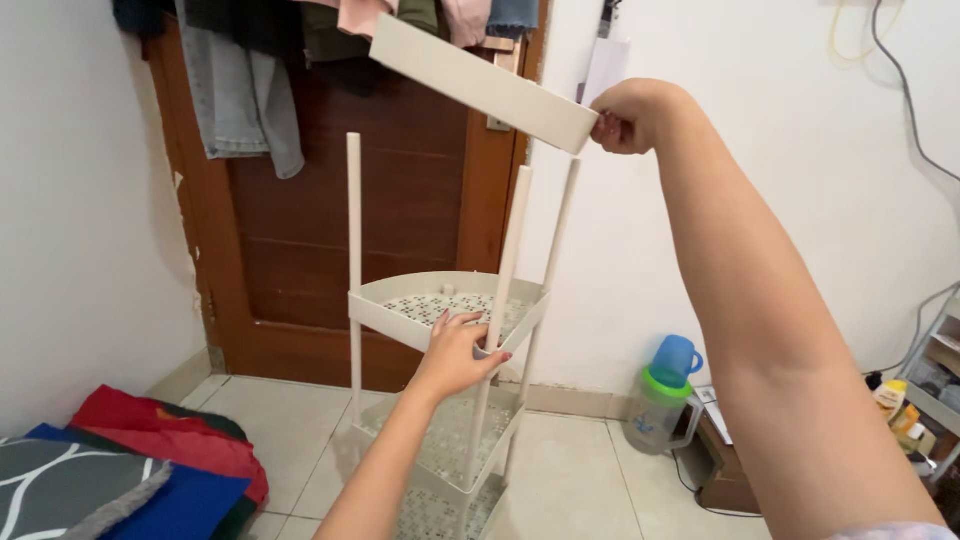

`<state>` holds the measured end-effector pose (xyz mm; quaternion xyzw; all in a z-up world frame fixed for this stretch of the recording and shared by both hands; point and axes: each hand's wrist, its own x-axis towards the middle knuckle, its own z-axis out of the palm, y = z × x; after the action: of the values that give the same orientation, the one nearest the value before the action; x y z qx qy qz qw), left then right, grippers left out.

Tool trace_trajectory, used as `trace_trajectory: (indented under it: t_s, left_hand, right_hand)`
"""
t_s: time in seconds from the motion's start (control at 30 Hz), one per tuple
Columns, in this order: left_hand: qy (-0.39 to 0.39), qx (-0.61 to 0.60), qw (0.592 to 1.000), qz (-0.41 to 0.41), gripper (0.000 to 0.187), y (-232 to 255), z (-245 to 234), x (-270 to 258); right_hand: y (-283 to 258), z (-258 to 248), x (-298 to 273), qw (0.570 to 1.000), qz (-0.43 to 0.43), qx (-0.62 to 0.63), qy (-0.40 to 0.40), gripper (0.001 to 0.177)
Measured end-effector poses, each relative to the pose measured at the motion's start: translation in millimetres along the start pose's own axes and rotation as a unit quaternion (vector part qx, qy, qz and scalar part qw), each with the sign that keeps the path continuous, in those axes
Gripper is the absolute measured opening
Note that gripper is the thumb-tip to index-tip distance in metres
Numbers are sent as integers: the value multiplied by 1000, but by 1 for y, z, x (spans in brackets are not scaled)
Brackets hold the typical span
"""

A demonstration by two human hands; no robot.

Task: The person assembles a corner shelf by inserting white plastic poles into the holes of triangular shelf tiers. They stack the tiers vertically, securing them with the poles to form a three-tiered unit.

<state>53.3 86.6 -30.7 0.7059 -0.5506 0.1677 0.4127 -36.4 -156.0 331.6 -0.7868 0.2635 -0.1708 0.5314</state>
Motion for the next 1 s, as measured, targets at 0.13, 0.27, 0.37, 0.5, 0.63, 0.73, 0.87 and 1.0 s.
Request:
trace_trajectory:
  t_s: [0.13,0.27,0.37,0.5,0.63,0.73,0.87,1.0]
  left_hand:
    - [-15,3,1000,-1,33,-8,-5,-2]
    - [-7,-7,1000,4,32,-14,-5,-2]
    - [1,-15,1000,10,31,-16,-4,-3]
    - [-8,-8,1000,6,31,-15,-5,0]
    - [-11,-7,1000,-4,30,-11,-5,1]
    - [-8,-6,1000,-3,29,-11,-4,-1]
    - [9,-9,1000,6,29,-13,-5,-2]
    - [19,-10,1000,17,29,-15,-1,-3]
  right_hand:
    - [-10,28,1,999,7,-45,-14,33]
    - [-10,44,7,999,9,-34,5,35]
    - [-11,51,12,998,30,-51,-19,26]
    - [-9,53,14,999,33,-30,11,22]
    - [-2,55,14,999,8,-36,11,18]
    - [5,57,11,999,-23,-32,-17,16]
    - [10,63,-1,997,-38,-56,-41,19]
    - [13,63,-22,993,-66,-86,-37,23]
